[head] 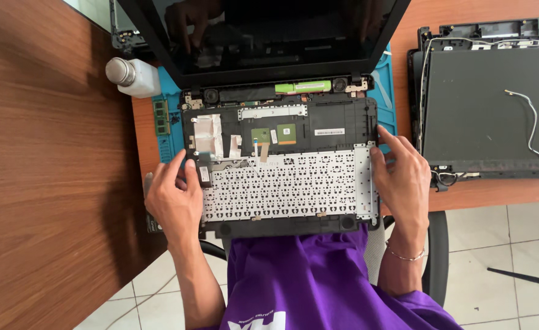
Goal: The person handles a laptop on a repair bench, turning it over, opening the lid, and lifting the keyboard panel to access internal components.
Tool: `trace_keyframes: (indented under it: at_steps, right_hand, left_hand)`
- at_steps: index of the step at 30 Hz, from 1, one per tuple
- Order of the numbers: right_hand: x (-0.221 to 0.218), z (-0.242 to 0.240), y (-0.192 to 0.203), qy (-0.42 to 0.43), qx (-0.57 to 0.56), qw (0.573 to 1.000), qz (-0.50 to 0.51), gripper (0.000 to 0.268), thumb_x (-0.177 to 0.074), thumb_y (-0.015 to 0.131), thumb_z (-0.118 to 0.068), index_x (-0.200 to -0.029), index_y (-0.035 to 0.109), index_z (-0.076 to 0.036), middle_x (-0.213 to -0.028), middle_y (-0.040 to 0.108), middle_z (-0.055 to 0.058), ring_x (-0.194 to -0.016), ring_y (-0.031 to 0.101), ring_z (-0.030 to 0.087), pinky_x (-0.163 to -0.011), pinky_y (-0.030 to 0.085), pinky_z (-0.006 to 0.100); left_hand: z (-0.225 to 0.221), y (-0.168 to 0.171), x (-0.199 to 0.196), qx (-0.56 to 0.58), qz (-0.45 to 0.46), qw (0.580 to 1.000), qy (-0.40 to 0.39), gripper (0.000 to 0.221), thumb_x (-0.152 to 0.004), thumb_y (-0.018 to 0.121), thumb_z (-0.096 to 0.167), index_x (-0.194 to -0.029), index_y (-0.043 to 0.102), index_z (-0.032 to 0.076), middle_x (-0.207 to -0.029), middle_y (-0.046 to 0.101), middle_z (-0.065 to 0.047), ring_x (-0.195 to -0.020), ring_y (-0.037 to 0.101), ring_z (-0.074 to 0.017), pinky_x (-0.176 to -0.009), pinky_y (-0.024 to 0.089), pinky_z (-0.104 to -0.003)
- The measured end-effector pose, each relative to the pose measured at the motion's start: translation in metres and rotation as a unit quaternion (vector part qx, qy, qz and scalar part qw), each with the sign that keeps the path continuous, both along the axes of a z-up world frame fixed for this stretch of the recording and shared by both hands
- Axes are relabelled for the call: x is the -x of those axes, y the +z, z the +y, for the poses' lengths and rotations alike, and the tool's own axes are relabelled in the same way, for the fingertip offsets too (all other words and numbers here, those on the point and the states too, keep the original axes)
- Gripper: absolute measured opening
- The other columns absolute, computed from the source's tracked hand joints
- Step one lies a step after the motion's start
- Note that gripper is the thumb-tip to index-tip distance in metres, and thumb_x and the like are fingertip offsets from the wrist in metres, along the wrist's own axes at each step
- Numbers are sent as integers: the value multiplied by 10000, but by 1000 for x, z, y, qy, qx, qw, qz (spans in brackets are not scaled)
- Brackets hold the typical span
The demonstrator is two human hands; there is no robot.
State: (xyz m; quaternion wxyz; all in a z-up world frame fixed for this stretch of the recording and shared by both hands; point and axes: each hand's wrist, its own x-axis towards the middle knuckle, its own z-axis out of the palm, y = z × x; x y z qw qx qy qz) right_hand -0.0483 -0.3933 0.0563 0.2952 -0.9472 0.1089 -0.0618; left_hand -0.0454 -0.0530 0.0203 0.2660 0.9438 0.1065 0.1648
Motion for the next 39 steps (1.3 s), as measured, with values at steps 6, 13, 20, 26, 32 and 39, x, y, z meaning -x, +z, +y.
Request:
trace_keyframes:
  at_steps: [6,13,20,26,32,39]
  right_hand:
    - [-5,-3,-1,9,-35,999,-24,372,-949,706,-69,-1318,694,-18,-1050,713,110,-758,668,197,-673,569,322]
    - [-12,3,5,42,26,992,-113,373,-906,742,-17,-1276,698,1,-1211,674,144,-1059,659,299,-921,529,409]
    - [-55,5,1,126,-1,978,-168,265,-946,749,-13,-1209,717,-18,-1133,683,119,-1077,637,301,-942,522,406]
    - [-95,5,-15,148,-21,977,-151,136,-933,771,-36,-1066,755,-15,-976,648,108,-947,629,281,-848,514,395]
    - [-105,6,-21,157,-36,977,-138,120,-911,772,-42,-1031,770,-34,-942,649,93,-928,652,256,-804,538,359]
    - [-115,3,-10,139,-79,984,-81,169,-830,817,-23,-984,747,-16,-900,664,92,-793,639,220,-732,525,334]
  left_hand:
    - [1,-1,-2,31,-9,999,-1,124,-974,714,84,-1086,766,75,-825,650,-47,-659,558,-188,-677,477,-366]
    - [-12,17,-12,50,-4,999,13,102,-994,724,96,-1083,765,66,-829,603,-82,-708,564,-229,-656,458,-387]
    - [-47,27,-55,72,-80,960,-259,150,-960,747,99,-1107,754,75,-1037,686,-51,-1033,615,-269,-885,521,-403]
    - [-95,12,-112,57,-43,912,-404,143,-937,756,119,-1073,759,74,-1033,713,-27,-1003,621,-247,-854,477,-405]
    - [-115,5,-123,47,-30,912,-406,122,-930,751,133,-1042,757,84,-1028,714,-8,-1013,619,-238,-872,459,-407]
    - [-113,1,-121,50,-38,913,-403,108,-942,736,125,-1039,750,80,-1039,710,-10,-1028,618,-236,-885,456,-404]
